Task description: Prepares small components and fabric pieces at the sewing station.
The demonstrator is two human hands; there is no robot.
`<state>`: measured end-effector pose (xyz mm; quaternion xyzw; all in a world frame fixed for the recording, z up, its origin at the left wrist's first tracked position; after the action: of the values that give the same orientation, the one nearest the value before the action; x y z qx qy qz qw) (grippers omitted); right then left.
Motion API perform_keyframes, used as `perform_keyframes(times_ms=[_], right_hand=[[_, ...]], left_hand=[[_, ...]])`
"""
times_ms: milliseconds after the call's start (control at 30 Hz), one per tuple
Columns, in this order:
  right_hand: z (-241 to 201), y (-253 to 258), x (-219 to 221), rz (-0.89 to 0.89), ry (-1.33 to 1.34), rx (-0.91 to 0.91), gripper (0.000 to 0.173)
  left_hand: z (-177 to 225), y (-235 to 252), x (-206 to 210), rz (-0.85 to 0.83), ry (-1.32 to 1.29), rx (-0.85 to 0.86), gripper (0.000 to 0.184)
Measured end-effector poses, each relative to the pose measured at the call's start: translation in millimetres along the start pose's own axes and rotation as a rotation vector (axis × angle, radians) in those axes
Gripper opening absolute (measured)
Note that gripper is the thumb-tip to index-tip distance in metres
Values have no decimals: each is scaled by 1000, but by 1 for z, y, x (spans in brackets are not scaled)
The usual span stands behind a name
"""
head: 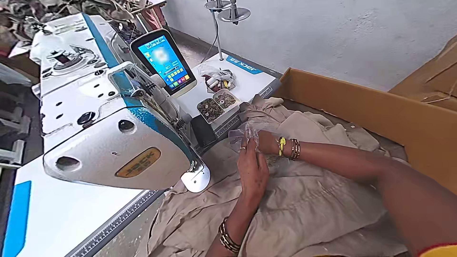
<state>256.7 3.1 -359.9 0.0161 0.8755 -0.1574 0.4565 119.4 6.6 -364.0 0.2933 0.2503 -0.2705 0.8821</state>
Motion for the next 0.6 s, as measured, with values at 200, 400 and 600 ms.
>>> perform_keyframes(times_ms=[200, 400, 600], right_hand=[[-16, -5, -16, 28, -24, -7, 34], [3, 29, -5, 26, 84, -125, 30], [-42, 26, -69, -196, 60, -171, 41]], left_hand=[[-15, 14, 2, -30, -159, -104, 57], [-46, 24, -2, -4, -344, -263, 61], [-68, 30, 8, 56, -332, -321, 62]])
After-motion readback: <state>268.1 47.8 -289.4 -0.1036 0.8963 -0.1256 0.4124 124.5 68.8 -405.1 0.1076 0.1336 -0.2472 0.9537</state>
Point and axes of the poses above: each hand's wrist, its own y-axis towards the middle knuckle, its own x-axis out of the palm, z = x × y, the point moved 1 cm from there along y, towards the middle knuckle, and after that the axes turned 10 degrees about y, right-handed, at the moved point
